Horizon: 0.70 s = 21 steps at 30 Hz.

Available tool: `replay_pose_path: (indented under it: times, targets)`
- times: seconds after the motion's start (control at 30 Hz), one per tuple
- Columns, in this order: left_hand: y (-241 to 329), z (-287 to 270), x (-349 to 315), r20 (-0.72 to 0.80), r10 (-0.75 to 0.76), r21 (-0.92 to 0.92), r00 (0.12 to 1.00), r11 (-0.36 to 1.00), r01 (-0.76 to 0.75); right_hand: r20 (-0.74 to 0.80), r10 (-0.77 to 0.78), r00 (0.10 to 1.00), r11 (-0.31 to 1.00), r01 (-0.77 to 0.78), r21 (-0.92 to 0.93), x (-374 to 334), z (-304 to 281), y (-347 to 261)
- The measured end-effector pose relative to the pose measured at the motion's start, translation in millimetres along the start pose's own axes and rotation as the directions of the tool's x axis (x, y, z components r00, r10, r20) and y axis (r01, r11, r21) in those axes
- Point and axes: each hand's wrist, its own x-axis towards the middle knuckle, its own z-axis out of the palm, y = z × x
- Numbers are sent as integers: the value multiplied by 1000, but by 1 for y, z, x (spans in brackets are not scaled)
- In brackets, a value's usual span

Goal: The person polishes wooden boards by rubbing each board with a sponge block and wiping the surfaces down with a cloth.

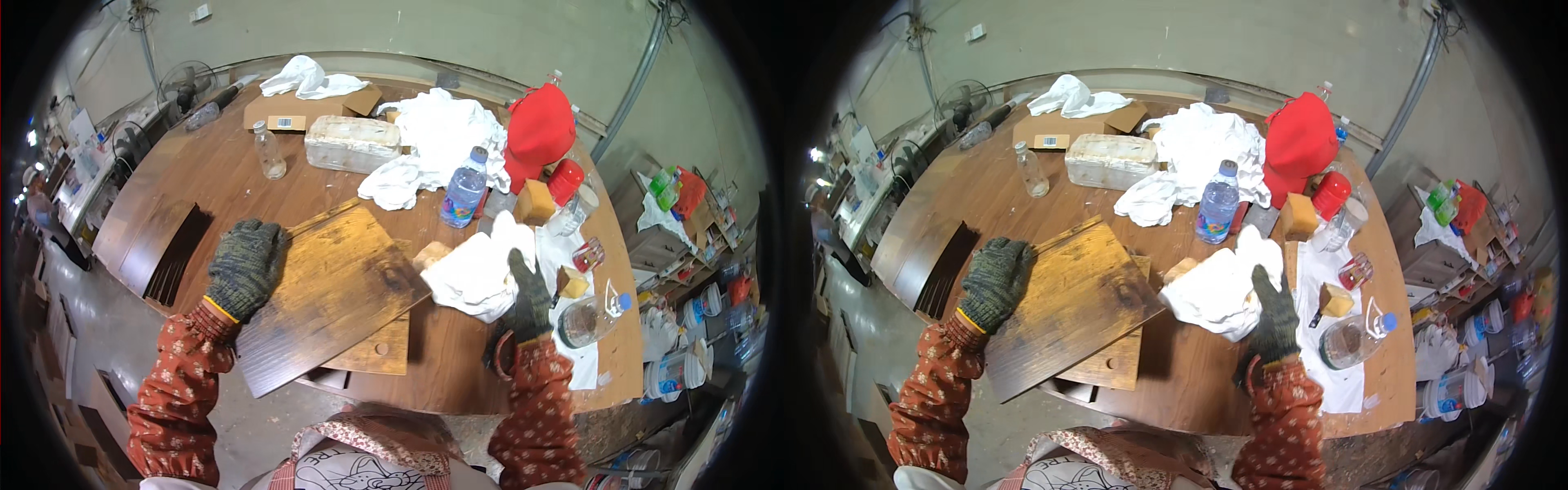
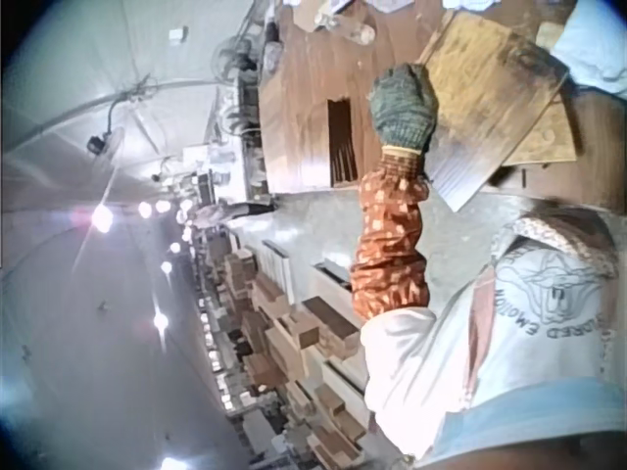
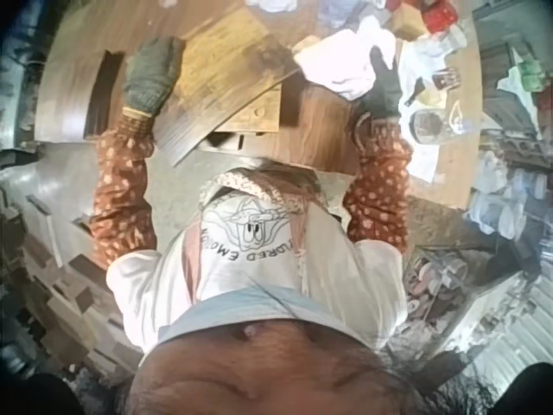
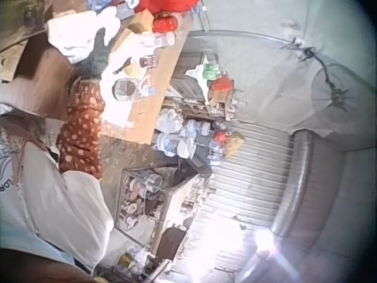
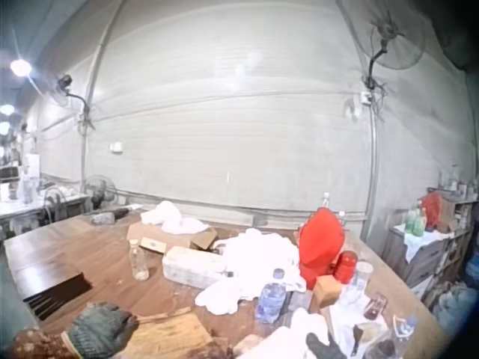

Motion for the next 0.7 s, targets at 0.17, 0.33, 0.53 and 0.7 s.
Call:
replay_pose_path:
  times: [0.17,0.33,0.53,0.7]
  targets:
    - [2,0,0,-13,38,12,999,999,-38,17,181,983,823,-161,545,-11,-56,20]
    - [9,-1,3,69,15,73,998,997,-20,321,-116,940,784,-112,611,36,-112,32]
    - [16,-3,4,11,6,46,1000,999,-6,-201,-508,837,848,445,-289,86,-59,-38]
    - [11,-5,2,-58,95,24,994,995,-94,207,-850,485,237,701,-672,156,25,-77]
